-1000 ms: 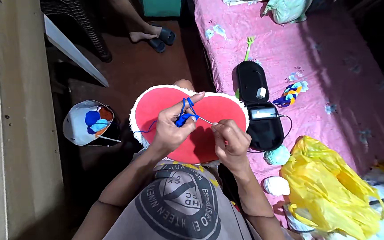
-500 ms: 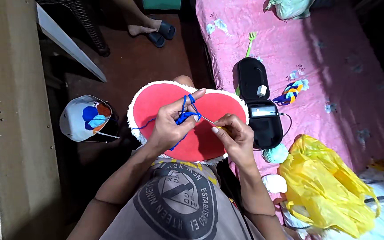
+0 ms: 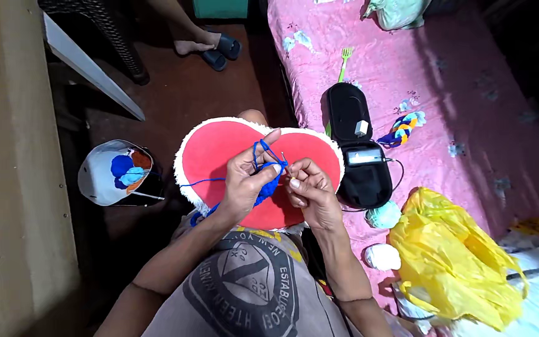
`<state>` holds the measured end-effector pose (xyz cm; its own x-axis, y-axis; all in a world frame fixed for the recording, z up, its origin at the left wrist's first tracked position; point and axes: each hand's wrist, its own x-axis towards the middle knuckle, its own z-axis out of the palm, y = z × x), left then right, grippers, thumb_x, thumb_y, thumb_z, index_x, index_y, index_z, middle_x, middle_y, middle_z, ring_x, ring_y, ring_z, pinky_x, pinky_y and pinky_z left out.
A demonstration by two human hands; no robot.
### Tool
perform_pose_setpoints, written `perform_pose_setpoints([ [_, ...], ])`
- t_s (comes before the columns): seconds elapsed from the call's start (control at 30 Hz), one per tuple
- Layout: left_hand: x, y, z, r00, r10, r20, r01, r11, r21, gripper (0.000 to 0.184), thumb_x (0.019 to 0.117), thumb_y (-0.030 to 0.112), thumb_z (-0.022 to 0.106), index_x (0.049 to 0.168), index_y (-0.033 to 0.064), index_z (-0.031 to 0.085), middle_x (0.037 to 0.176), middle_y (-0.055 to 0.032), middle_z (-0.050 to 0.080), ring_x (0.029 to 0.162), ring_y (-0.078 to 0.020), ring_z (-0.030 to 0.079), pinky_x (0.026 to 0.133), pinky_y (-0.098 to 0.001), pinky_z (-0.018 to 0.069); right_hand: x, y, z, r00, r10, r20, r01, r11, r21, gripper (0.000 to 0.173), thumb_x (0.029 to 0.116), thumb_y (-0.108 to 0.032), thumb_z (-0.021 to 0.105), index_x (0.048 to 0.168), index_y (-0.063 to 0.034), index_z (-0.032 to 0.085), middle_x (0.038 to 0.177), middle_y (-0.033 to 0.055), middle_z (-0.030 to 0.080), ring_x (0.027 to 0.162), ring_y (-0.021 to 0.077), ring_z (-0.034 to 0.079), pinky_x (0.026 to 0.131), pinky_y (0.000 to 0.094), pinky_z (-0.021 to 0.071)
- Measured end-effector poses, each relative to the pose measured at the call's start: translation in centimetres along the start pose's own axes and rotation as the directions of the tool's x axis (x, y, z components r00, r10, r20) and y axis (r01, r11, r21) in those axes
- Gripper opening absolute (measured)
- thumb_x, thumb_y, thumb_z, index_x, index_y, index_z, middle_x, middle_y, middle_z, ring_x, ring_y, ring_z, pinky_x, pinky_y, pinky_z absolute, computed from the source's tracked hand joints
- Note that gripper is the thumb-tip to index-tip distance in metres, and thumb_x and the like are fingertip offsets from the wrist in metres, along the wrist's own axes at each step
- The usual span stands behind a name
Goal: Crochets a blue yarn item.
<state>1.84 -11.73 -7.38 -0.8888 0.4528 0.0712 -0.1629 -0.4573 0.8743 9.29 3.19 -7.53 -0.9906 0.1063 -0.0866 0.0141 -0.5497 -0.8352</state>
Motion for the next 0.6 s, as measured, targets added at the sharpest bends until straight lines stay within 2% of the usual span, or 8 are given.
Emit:
perform_pose_setpoints([
  [0.07, -0.1, -0.2, 0.2, 0.996, 0.091, 0.016, -0.092, 0.970, 0.226, 0.058, 0.0876, -0.011, 0.060, 0.145, 0.0008, 0.055, 0.089, -0.0007, 0.070, 0.072, -0.0041, 0.065, 0.068, -0.0193, 0.0564, -0.2, -0.3, 0.4, 0.989, -0.141, -0.036, 0.124, 0.945, -0.302, 0.016, 0.0916, 0.003, 0.061, 0.102, -0.0069, 0.067, 0.083, -0.0010, 0.068, 0.057, -0.0041, 0.049, 0.052, 0.0125, 0.0402],
  [0.13, -0.3, -1.2, 0.2, 0.944, 0.318, 0.089, -0.322, 0.823, 0.469, 0.054, 0.0842, -0.009, 0.062, 0.138, -0.0051, 0.059, 0.092, -0.0062, 0.072, 0.074, -0.0030, 0.065, 0.070, -0.0180, 0.0556, -0.5, -1.1, 0.9, 0.972, -0.233, -0.017, 0.173, 0.767, -0.618, 0.013, 0.0910, 0.004, 0.061, 0.100, -0.0048, 0.065, 0.088, -0.0028, 0.070, 0.070, -0.0025, 0.062, 0.065, 0.0141, 0.0538],
  [0.2, -0.3, -2.2, 0.0, 0.848, 0.500, 0.174, -0.501, 0.651, 0.570, 0.045, 0.0858, -0.005, 0.063, 0.131, -0.0041, 0.065, 0.084, -0.0114, 0.069, 0.070, -0.0071, 0.062, 0.067, -0.0195, 0.0535, -0.4, -1.6, 1.4, 0.977, -0.211, -0.021, 0.141, 0.722, -0.677, 0.011, 0.0910, 0.002, 0.062, 0.099, -0.0043, 0.065, 0.085, -0.0027, 0.068, 0.069, -0.0024, 0.061, 0.064, 0.0138, 0.0527],
  [0.23, -0.3, -2.4, 0.0, 0.817, 0.544, 0.190, -0.544, 0.619, 0.567, 0.040, 0.0877, -0.004, 0.063, 0.127, -0.0029, 0.067, 0.080, -0.0109, 0.064, 0.067, -0.0079, 0.059, 0.064, -0.0194, 0.0512, -0.2, -1.6, 1.4, 0.985, -0.173, -0.026, 0.122, 0.788, -0.604, 0.012, 0.0909, 0.002, 0.061, 0.100, -0.0054, 0.064, 0.084, -0.0032, 0.066, 0.063, -0.0031, 0.055, 0.058, 0.0127, 0.0473],
  [0.3, -0.4, -2.3, 0.1, 0.827, 0.540, 0.157, -0.542, 0.692, 0.476, 0.037, 0.0901, -0.004, 0.062, 0.126, 0.0008, 0.066, 0.085, -0.0066, 0.066, 0.074, -0.0050, 0.062, 0.069, -0.0186, 0.0538, 0.3, -1.2, 1.1, 0.995, -0.094, -0.022, 0.084, 0.954, -0.289, 0.020, 0.0895, 0.004, 0.062, 0.105, -0.0081, 0.065, 0.083, -0.0005, 0.067, 0.053, -0.0037, 0.046, 0.048, 0.0125, 0.0369],
  [0.37, -0.9, -1.8, 0.2, 0.897, 0.437, 0.066, -0.433, 0.839, 0.331, 0.045, 0.0900, -0.005, 0.063, 0.133, 0.0075, 0.066, 0.098, 0.0000, 0.073, 0.085, -0.0023, 0.068, 0.078, -0.0202, 0.0576, 0.4, -0.1, 0.9, 0.993, -0.117, 0.002, 0.116, 0.985, -0.126, 0.024, 0.0893, 0.002, 0.065, 0.109, -0.0114, 0.066, 0.085, 0.0012, 0.069, 0.054, -0.0035, 0.048, 0.048, 0.0129, 0.0373],
  [0.5, -1.1, -0.9, 0.5, 0.967, 0.253, -0.022, -0.249, 0.963, 0.107, 0.051, 0.0871, -0.008, 0.060, 0.133, 0.0116, 0.068, 0.098, 0.0041, 0.074, 0.084, -0.0032, 0.068, 0.077, -0.0223, 0.0582, 0.0, 1.6, 0.6, 0.894, -0.447, -0.008, 0.393, 0.794, -0.463, 0.024, 0.0899, 0.001, 0.068, 0.110, -0.0112, 0.065, 0.095, -0.0030, 0.072, 0.078, -0.0003, 0.066, 0.072, 0.0173, 0.0573],
  [0.6, -1.0, -0.7, 0.4, 0.969, 0.245, -0.022, -0.242, 0.965, 0.099, 0.051, 0.0859, -0.009, 0.058, 0.132, 0.0105, 0.069, 0.097, 0.0040, 0.073, 0.081, -0.0025, 0.067, 0.074, -0.0207, 0.0573, -0.1, 2.1, 0.4, 0.782, -0.618, 0.086, 0.492, 0.525, -0.695, 0.006, 0.0921, -0.001, 0.067, 0.098, -0.0016, 0.067, 0.090, 0.0016, 0.068, 0.083, 0.0017, 0.066, 0.075, 0.0178, 0.0586],
])
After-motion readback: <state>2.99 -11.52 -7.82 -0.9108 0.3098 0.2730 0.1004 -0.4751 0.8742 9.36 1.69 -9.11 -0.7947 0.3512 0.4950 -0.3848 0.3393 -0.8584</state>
